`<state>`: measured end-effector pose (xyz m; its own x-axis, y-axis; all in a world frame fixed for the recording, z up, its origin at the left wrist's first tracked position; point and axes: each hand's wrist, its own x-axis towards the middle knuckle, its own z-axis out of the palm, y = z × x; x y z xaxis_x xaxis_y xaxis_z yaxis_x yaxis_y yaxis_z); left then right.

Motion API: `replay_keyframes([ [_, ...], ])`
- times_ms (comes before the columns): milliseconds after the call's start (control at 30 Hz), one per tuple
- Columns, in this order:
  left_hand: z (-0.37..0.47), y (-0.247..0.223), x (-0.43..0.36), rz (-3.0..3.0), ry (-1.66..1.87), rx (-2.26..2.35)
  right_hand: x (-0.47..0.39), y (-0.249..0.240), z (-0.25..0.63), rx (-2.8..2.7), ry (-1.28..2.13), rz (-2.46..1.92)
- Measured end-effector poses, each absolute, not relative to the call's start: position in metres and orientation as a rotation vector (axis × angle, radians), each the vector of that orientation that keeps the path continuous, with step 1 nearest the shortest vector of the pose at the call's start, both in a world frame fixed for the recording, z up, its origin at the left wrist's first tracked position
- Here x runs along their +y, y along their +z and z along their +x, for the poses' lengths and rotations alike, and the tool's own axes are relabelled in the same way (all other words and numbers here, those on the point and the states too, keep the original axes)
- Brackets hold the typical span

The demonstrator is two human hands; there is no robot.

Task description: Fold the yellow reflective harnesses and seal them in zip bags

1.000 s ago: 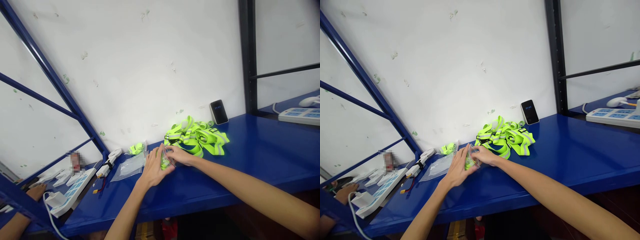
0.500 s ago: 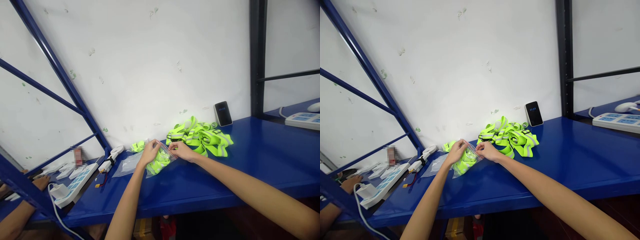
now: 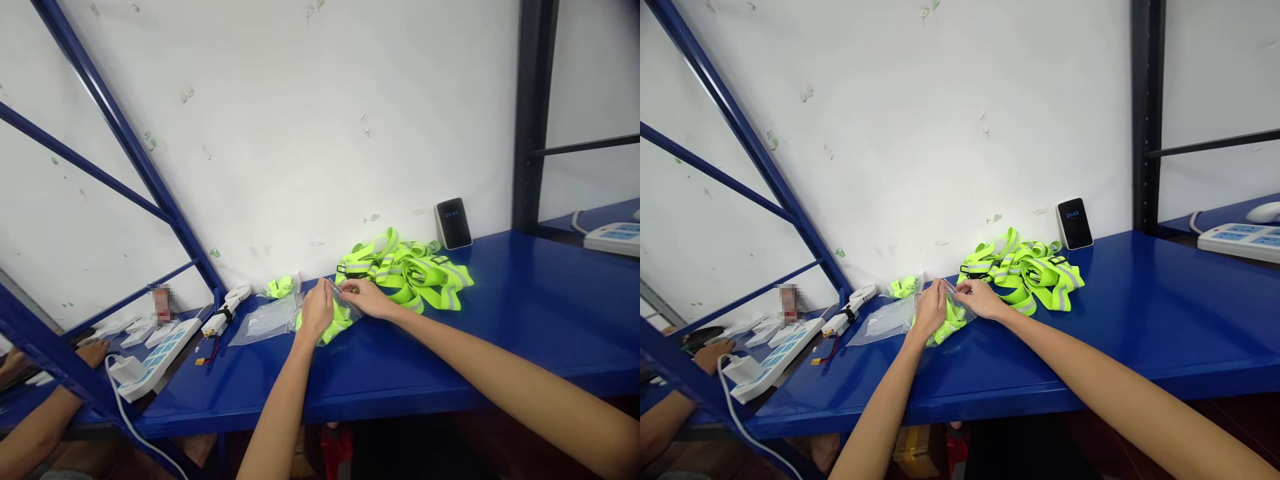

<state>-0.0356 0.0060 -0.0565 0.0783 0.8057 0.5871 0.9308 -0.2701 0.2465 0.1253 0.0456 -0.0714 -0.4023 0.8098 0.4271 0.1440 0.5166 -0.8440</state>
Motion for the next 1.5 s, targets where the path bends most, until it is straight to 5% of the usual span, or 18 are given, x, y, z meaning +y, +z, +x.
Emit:
replay_keyframes([
  [1500,-0.034,-0.053,-0.009,-2.314,-1.227,-1.689,0.042,-0.084,0.115,-1.815,0.809,-0.712],
])
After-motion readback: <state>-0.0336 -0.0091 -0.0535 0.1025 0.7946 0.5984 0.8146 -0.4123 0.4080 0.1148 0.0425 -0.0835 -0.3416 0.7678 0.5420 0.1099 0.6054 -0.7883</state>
